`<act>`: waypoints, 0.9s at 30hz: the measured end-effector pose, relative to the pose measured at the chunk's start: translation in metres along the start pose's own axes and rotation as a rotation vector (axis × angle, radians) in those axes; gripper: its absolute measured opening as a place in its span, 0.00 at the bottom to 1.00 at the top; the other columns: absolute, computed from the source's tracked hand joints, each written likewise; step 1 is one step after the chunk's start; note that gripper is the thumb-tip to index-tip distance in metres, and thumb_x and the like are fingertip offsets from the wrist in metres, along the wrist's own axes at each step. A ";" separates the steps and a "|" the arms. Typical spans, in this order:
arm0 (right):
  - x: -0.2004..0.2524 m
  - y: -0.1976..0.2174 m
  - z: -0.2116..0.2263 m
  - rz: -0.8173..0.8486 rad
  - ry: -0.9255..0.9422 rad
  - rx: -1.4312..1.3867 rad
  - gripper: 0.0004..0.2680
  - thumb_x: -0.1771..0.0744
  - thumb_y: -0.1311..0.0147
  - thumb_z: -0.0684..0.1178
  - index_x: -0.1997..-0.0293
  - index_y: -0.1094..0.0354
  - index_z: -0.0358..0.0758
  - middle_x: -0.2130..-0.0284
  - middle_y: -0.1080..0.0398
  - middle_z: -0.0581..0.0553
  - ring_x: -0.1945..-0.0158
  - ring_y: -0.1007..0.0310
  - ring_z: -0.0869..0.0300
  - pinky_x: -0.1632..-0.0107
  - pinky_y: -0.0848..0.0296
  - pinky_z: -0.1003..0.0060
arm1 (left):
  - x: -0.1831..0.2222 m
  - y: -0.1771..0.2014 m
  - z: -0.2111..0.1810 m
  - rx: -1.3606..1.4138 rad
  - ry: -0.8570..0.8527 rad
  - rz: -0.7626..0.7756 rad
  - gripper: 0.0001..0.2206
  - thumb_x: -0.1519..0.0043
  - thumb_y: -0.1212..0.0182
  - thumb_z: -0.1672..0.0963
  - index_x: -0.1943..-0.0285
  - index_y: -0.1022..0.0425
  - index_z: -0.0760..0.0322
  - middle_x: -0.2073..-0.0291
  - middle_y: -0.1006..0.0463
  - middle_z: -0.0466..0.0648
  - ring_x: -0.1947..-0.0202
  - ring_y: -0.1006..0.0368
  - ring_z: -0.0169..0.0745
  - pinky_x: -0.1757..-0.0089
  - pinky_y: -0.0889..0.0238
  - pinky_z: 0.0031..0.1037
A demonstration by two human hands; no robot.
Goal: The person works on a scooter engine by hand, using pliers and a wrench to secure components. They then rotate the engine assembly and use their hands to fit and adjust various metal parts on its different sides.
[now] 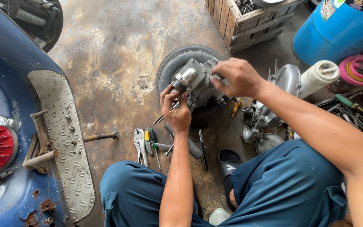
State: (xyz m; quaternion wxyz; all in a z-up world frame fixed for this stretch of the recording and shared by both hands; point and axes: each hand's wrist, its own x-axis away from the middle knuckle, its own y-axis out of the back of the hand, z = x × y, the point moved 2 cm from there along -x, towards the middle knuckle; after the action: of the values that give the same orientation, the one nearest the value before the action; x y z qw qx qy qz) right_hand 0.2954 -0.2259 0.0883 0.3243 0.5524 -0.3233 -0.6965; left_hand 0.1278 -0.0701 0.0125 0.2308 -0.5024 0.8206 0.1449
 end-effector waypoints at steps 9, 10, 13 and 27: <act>0.006 -0.018 0.027 0.149 0.203 0.079 0.25 0.36 0.41 0.44 0.29 0.41 0.48 0.73 0.31 0.49 0.71 0.29 0.54 0.63 0.30 0.58 | 0.001 0.000 -0.003 0.020 0.027 0.000 0.07 0.40 0.28 0.61 0.60 0.23 0.68 0.47 0.21 0.50 0.59 0.25 0.34 0.61 0.32 0.23; 0.005 -0.019 0.028 0.149 0.206 0.079 0.25 0.36 0.41 0.44 0.29 0.41 0.48 0.73 0.31 0.49 0.71 0.29 0.54 0.63 0.30 0.58 | 0.002 -0.001 -0.003 0.020 0.025 -0.002 0.07 0.40 0.28 0.61 0.60 0.23 0.68 0.47 0.21 0.50 0.59 0.25 0.34 0.61 0.32 0.23; 0.008 -0.023 0.031 0.245 0.189 0.128 0.29 0.39 0.42 0.44 0.27 0.42 0.47 0.74 0.30 0.48 0.72 0.28 0.54 0.66 0.30 0.57 | 0.004 -0.003 -0.004 0.046 0.023 -0.008 0.07 0.40 0.29 0.61 0.59 0.24 0.68 0.47 0.21 0.50 0.57 0.25 0.35 0.59 0.33 0.24; 0.015 0.007 0.001 -0.085 0.136 -0.023 0.09 0.32 0.44 0.44 0.47 0.32 0.39 0.66 0.27 0.41 0.65 0.24 0.51 0.60 0.26 0.58 | -0.001 -0.001 -0.004 0.026 -0.001 -0.006 0.08 0.40 0.27 0.61 0.61 0.25 0.68 0.47 0.21 0.50 0.57 0.26 0.37 0.58 0.34 0.25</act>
State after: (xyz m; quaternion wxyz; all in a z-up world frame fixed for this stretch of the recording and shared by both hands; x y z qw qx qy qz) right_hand 0.2928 -0.2419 0.0860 0.3217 0.6079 -0.2688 -0.6743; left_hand 0.1281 -0.0709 0.0163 0.2384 -0.5018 0.8207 0.1337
